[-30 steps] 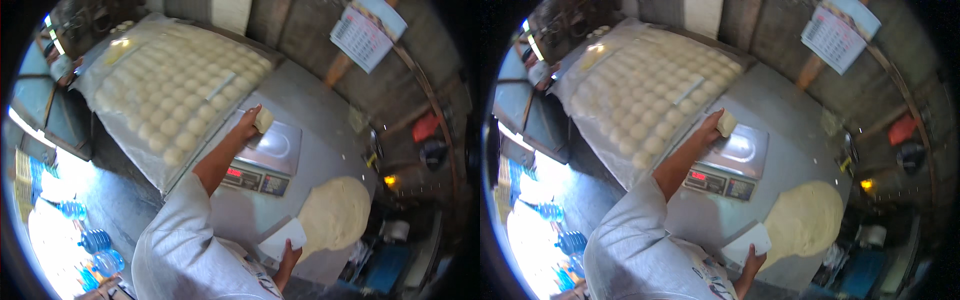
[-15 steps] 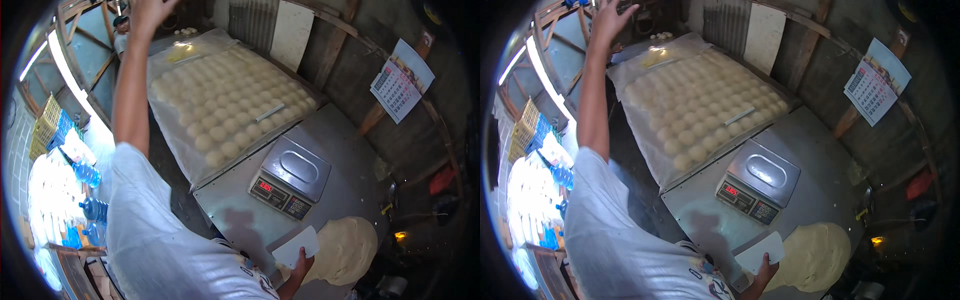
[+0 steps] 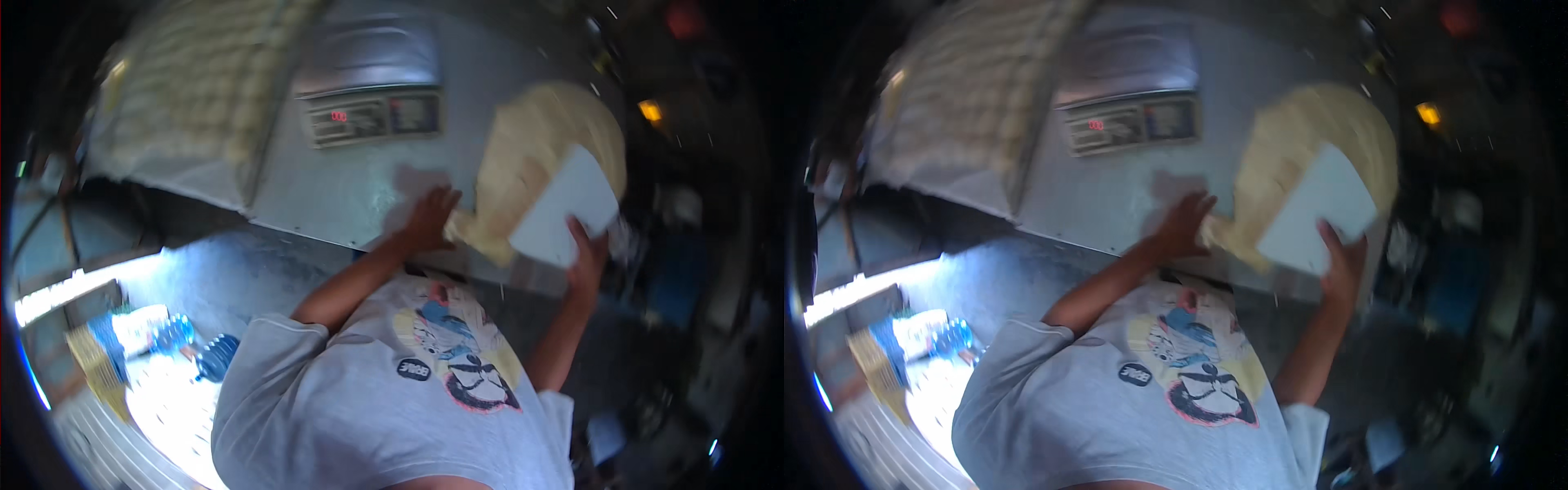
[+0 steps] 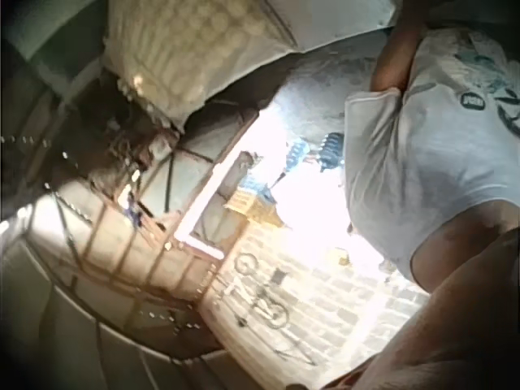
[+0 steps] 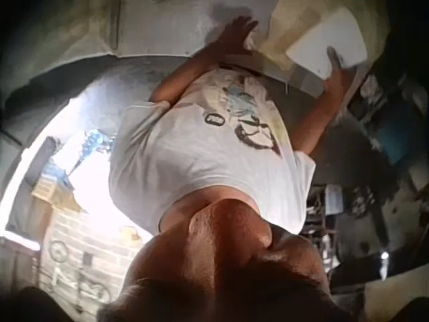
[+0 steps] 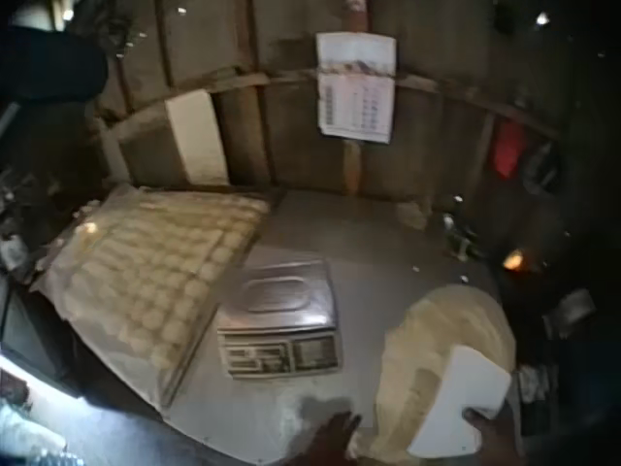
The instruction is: The person uses a scraper to cut pieces from a large mass of dough, weighs each piece on a digital scale, and places the weighed portions onto a tray.
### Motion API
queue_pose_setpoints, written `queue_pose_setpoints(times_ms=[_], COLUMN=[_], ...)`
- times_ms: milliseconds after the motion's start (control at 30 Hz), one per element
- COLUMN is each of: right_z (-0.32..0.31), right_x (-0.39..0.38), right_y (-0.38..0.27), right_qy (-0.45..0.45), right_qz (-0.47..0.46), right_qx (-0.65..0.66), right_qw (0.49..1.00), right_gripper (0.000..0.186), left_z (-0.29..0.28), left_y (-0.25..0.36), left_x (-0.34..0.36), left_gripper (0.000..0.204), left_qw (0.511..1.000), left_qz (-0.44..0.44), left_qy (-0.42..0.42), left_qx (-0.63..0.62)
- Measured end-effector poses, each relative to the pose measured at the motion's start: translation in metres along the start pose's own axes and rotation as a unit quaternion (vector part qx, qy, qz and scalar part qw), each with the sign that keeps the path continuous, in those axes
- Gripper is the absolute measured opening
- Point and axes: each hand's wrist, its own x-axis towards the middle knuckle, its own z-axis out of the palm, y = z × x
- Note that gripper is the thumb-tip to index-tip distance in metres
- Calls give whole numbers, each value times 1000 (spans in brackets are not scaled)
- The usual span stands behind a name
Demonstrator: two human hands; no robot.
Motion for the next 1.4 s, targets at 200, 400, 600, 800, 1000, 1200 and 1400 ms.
queue_pose_setpoints(times_ms=[200, 400, 600, 800, 1000, 1200, 1400], right_z=[51, 48, 74, 91, 45, 71, 15], right_x=[-11, -11, 41, 60, -30, 21, -30], right_y=[32, 151, 162, 151, 150, 179, 150], right_qy=[-158, -212, -281, -237, -165, -155, -13], right_qz=[-177, -187, -171, -166, -93, -55, 42], right_qx=[-510, -585, -554, -438, -506, -392, -127], right_qw=[827, 760, 765, 851, 841, 905, 991], right_gripper=[23, 14, 18, 22, 21, 27, 31], left_z=[46, 78, 49, 31, 71, 42, -175], left_y=[24, 31, 44, 53, 24, -10, -95], left_x=[13, 9, 18, -24, -28, 15, 96], left_gripper=[95, 56, 52, 82, 95, 81, 80], left_qw=[998, 992, 945, 965, 999, 941, 944], left_qz=[4, -107, -280, -244, -14, -271, -123], left_qy=[-29, 56, -33, 28, 30, -122, 305], left_qx=[55, 23, -166, 92, 32, -165, -21])
